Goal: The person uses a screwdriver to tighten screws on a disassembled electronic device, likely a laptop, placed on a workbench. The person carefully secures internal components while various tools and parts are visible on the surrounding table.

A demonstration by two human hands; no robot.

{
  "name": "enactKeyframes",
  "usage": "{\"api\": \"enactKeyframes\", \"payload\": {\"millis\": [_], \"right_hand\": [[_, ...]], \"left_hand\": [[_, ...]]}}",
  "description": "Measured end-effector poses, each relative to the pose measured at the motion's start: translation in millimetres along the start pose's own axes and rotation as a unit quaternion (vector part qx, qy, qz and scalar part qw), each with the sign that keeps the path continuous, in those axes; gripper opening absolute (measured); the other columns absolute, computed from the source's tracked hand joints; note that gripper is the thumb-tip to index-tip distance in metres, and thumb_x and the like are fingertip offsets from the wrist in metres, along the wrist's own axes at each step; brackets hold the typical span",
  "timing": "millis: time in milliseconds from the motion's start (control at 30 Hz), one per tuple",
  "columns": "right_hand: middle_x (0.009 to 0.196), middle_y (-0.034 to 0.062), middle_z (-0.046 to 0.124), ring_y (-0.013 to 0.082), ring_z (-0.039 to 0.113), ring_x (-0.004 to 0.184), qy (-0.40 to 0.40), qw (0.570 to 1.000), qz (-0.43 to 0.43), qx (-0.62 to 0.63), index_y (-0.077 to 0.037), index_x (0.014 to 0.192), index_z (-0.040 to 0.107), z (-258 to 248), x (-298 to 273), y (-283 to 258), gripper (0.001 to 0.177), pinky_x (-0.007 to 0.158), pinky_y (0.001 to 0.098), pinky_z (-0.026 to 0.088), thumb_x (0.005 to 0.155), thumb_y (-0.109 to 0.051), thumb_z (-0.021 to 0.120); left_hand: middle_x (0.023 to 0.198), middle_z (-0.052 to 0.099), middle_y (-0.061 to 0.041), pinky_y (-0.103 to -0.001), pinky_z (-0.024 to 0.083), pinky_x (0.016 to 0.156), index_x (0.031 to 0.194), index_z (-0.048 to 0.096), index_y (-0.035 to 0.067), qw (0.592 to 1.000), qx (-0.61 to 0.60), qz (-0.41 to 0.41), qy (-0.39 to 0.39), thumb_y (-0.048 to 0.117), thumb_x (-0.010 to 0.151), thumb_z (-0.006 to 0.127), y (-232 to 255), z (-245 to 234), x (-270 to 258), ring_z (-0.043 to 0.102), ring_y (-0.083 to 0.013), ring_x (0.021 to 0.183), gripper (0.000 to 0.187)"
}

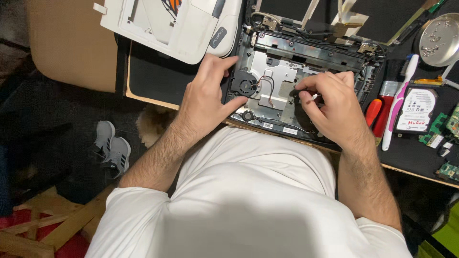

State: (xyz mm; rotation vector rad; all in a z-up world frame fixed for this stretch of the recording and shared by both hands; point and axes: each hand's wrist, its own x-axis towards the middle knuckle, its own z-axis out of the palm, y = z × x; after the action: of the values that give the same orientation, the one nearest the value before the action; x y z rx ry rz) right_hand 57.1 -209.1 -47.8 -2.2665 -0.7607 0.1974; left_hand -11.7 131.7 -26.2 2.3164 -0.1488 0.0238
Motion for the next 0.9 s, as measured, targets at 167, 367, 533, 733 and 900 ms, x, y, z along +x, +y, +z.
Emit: {"api": "enactKeyframes", "payload": {"millis": [167, 367, 533, 733, 900], "right_hand": [[0.092, 0.0005, 0.074, 0.0262, 0.074, 0.095, 0.000, 1.000, -0.012, -0.014, -0.015, 0.138, 0.084, 1, 0, -3, 0.017, 0.114, 0.0428, 0.046, 0.122, -0.012, 0.083], [0.090, 0.0007, 0.069, 0.0255, 0.072, 0.093, 0.011, 0.999, -0.030, -0.043, -0.015, 0.144, 0.088, 4, 0, -5, 0.030, 0.112, 0.0438, 0.046, 0.114, -0.014, 0.094], [0.086, -0.0005, 0.061, 0.0256, 0.067, 0.091, 0.008, 0.996, -0.051, -0.078, -0.019, 0.135, 0.089, 2, 3, -11, 0.025, 0.111, 0.0449, 0.046, 0.112, -0.024, 0.099], [0.086, 0.0011, 0.061, 0.0266, 0.067, 0.093, -0.004, 0.995, -0.061, -0.085, -0.022, 0.131, 0.091, -1, 5, -16, 0.024, 0.112, 0.0459, 0.045, 0.111, -0.031, 0.100], [0.089, -0.0019, 0.060, 0.0242, 0.065, 0.095, -0.013, 0.992, -0.069, -0.105, -0.029, 0.128, 0.091, 2, 4, -11, 0.020, 0.112, 0.0469, 0.044, 0.111, -0.035, 0.100]], "left_hand": [[0.124, 0.065, -0.005, -0.044, 0.070, 0.076, 0.161, 0.064, 0.011, 0.999, -0.045, -0.026, 0.010, 0.020, 0.100, 0.106, -25, 9, -10, 0.082, -0.0255, 0.074, 0.075], [0.124, 0.072, -0.006, -0.038, 0.066, 0.067, 0.159, 0.066, 0.009, 0.996, -0.084, -0.027, 0.018, 0.017, 0.101, 0.104, -33, 13, -11, 0.079, -0.0202, 0.066, 0.070], [0.126, 0.071, -0.008, -0.042, 0.068, 0.072, 0.170, 0.065, 0.015, 0.997, -0.078, -0.013, -0.016, 0.011, 0.102, 0.101, -16, -5, 0, 0.080, -0.0244, 0.069, 0.077], [0.119, 0.072, -0.007, -0.048, 0.069, 0.072, 0.161, 0.077, 0.018, 0.996, -0.029, 0.023, -0.083, 0.007, 0.097, 0.099, -22, -13, 15, 0.081, -0.0283, 0.069, 0.069], [0.120, 0.072, -0.007, -0.045, 0.070, 0.071, 0.157, 0.076, 0.018, 0.995, -0.037, 0.022, -0.085, 0.007, 0.097, 0.099, -26, -13, 11, 0.083, -0.0293, 0.068, 0.065]]}}
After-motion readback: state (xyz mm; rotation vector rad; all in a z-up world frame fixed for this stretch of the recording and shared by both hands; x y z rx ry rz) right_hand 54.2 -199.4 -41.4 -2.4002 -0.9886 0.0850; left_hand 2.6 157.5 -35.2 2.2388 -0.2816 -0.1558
